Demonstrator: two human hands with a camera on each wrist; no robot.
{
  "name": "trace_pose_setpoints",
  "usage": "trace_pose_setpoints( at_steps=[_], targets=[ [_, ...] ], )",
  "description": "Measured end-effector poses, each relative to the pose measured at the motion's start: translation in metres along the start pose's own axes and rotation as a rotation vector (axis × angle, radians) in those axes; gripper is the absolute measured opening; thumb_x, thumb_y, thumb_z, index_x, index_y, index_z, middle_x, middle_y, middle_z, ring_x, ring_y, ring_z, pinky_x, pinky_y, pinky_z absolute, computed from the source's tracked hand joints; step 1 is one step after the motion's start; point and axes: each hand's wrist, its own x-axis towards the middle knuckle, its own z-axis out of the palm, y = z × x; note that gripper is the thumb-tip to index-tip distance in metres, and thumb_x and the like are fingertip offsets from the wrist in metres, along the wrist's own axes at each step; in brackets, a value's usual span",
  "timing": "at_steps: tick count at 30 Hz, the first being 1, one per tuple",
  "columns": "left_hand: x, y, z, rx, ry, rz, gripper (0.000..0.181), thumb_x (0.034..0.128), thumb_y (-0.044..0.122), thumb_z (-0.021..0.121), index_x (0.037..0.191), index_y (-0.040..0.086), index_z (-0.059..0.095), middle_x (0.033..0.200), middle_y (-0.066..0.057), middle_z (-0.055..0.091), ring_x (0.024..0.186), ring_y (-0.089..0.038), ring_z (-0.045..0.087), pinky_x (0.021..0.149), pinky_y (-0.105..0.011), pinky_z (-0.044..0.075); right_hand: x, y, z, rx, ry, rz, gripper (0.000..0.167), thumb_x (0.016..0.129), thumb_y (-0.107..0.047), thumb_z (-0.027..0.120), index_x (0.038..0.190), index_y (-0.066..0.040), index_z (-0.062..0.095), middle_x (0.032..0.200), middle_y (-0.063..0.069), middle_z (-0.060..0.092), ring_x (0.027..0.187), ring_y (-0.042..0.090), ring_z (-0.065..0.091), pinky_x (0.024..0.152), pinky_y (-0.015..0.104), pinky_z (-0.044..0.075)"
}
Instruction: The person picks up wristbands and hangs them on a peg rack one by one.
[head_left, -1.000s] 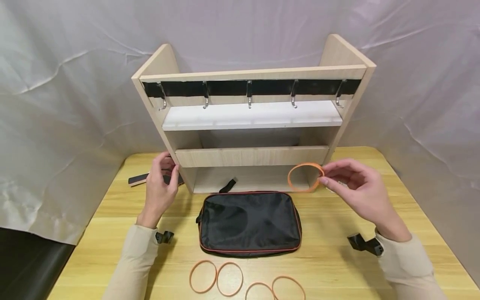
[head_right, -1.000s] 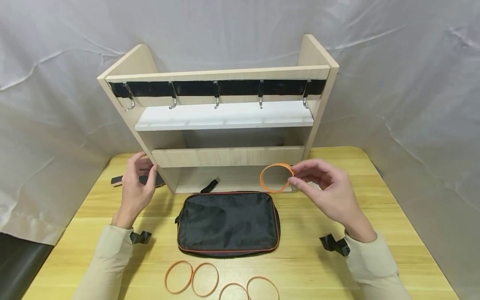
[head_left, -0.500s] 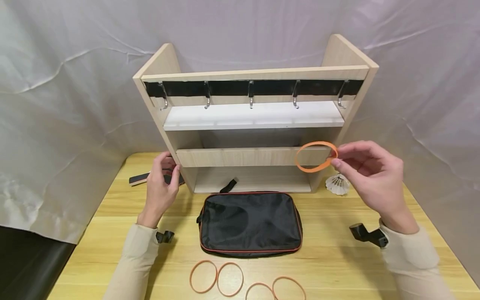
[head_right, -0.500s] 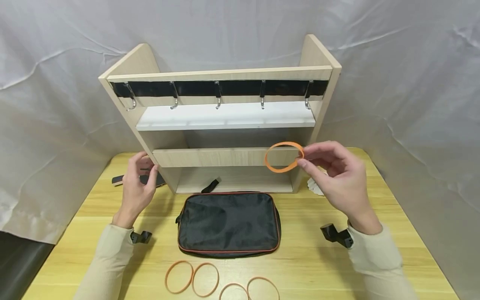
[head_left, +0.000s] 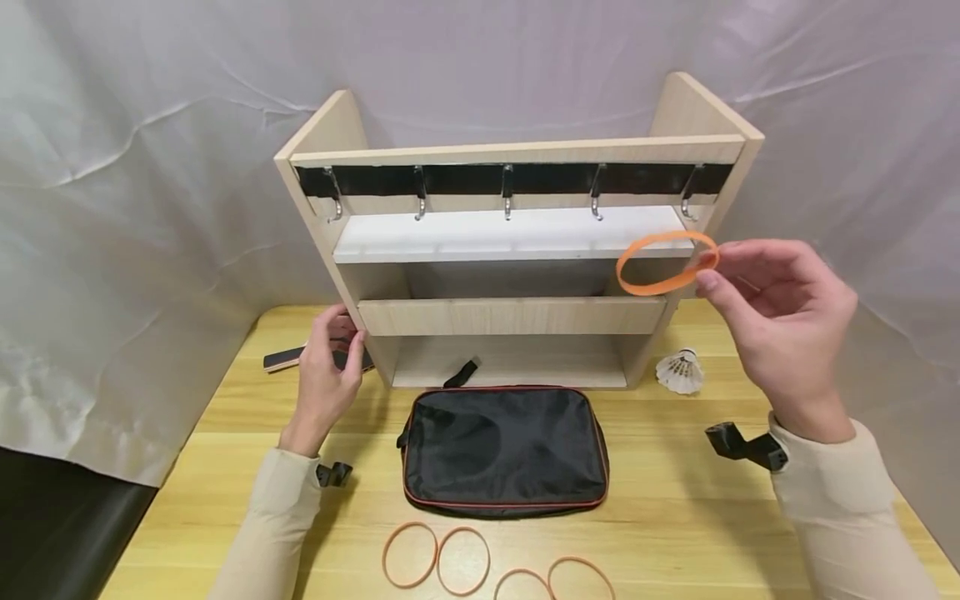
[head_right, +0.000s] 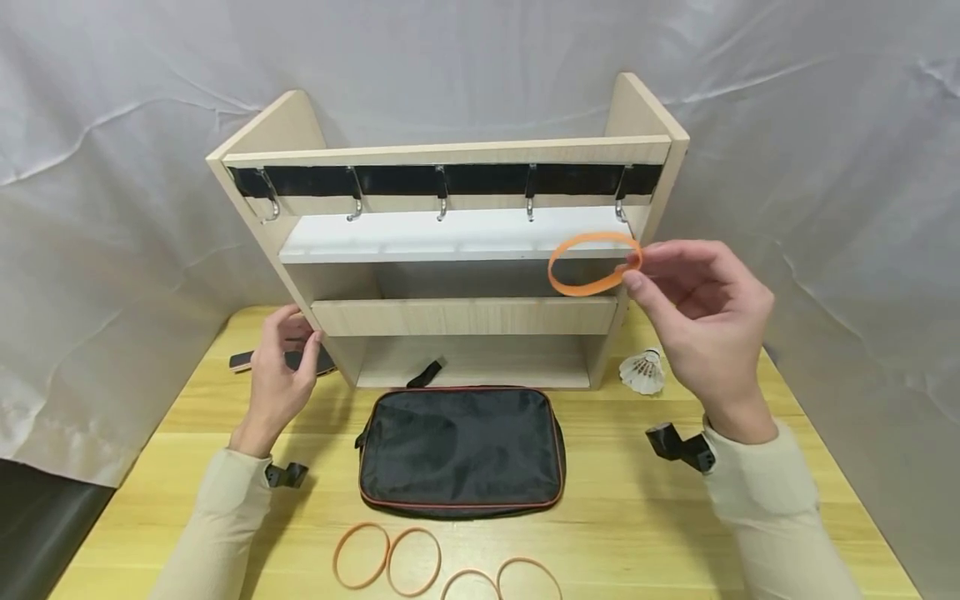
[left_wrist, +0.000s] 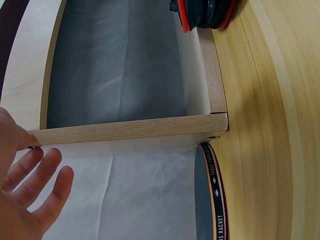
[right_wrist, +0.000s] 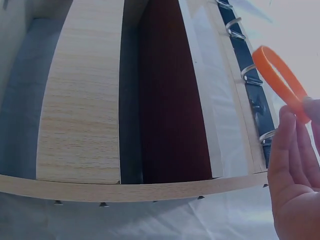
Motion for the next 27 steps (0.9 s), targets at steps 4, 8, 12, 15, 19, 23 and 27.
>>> trace_pose_setpoints(
  at_steps=[4,8,12,15,19,23,27],
  targets=[
    [0.000,0.001,-0.001,-0.007,-0.006,-0.010,0.046,0.0989,-0.009,0.072,0.142,-0.004,0.057,0.108,-0.025,0.072,0.087,-0.035,0.071,0.080,-0.015,0.052,0.007,0.002,0.001,0.024,0.064,-0.006,0.027,0.082,0.030,0.071,0.107,0.031,0.062,0.098,0.022,0.081,0.084,0.025,0.080,0.077,0.026,0.067],
    [0.000,0.001,-0.001,-0.005,-0.003,-0.007,0.047,0.0982,-0.010,0.072,0.142,-0.005,0.057,0.108,-0.025,0.072,0.087,-0.035,0.071,0.081,-0.014,0.051,0.012,0.006,0.001,0.061,0.135,-0.012,0.024,0.082,0.030,0.071,0.104,0.030,0.062,0.095,0.024,0.080,0.082,0.028,0.079,0.075,0.029,0.066],
    [0.000,0.001,-0.001,0.003,-0.026,-0.013,0.046,0.0999,-0.008,0.071,0.143,-0.006,0.055,0.109,-0.026,0.071,0.089,-0.036,0.071,0.081,-0.016,0.053,0.015,0.009,-0.003,0.068,0.196,-0.024,0.024,0.082,0.027,0.075,0.102,0.029,0.063,0.093,0.025,0.078,0.081,0.029,0.079,0.072,0.030,0.065],
    [0.001,0.000,-0.001,0.012,-0.048,-0.017,0.045,0.1013,-0.006,0.070,0.143,-0.007,0.053,0.110,-0.027,0.070,0.090,-0.036,0.071,0.081,-0.019,0.055,0.015,0.013,-0.008,0.056,0.235,-0.030,0.024,0.082,0.026,0.077,0.101,0.028,0.063,0.093,0.025,0.077,0.081,0.030,0.079,0.071,0.030,0.065],
    [0.000,-0.001,-0.001,0.013,-0.051,-0.024,0.045,0.1016,-0.006,0.070,0.143,-0.008,0.053,0.111,-0.027,0.070,0.091,-0.037,0.070,0.081,-0.023,0.057,0.014,0.018,-0.015,0.023,0.259,-0.012,0.021,0.084,0.024,0.077,0.101,0.027,0.064,0.095,0.025,0.077,0.081,0.029,0.079,0.072,0.030,0.065],
    [0.000,-0.001,-0.002,0.018,-0.048,-0.029,0.045,0.1017,-0.006,0.070,0.143,-0.008,0.053,0.111,-0.027,0.070,0.091,-0.036,0.071,0.079,-0.028,0.058,0.011,0.025,-0.019,0.020,0.256,0.029,0.019,0.085,0.024,0.076,0.101,0.024,0.065,0.095,0.023,0.077,0.082,0.028,0.078,0.074,0.029,0.065],
    [-0.001,-0.001,-0.003,0.021,-0.050,-0.030,0.045,0.1018,-0.006,0.070,0.143,-0.008,0.053,0.111,-0.026,0.070,0.091,-0.035,0.071,0.079,-0.031,0.058,0.006,0.030,-0.023,0.028,0.254,0.064,0.018,0.085,0.026,0.074,0.101,0.021,0.067,0.094,0.022,0.076,0.080,0.027,0.078,0.073,0.028,0.066]
  ],
)
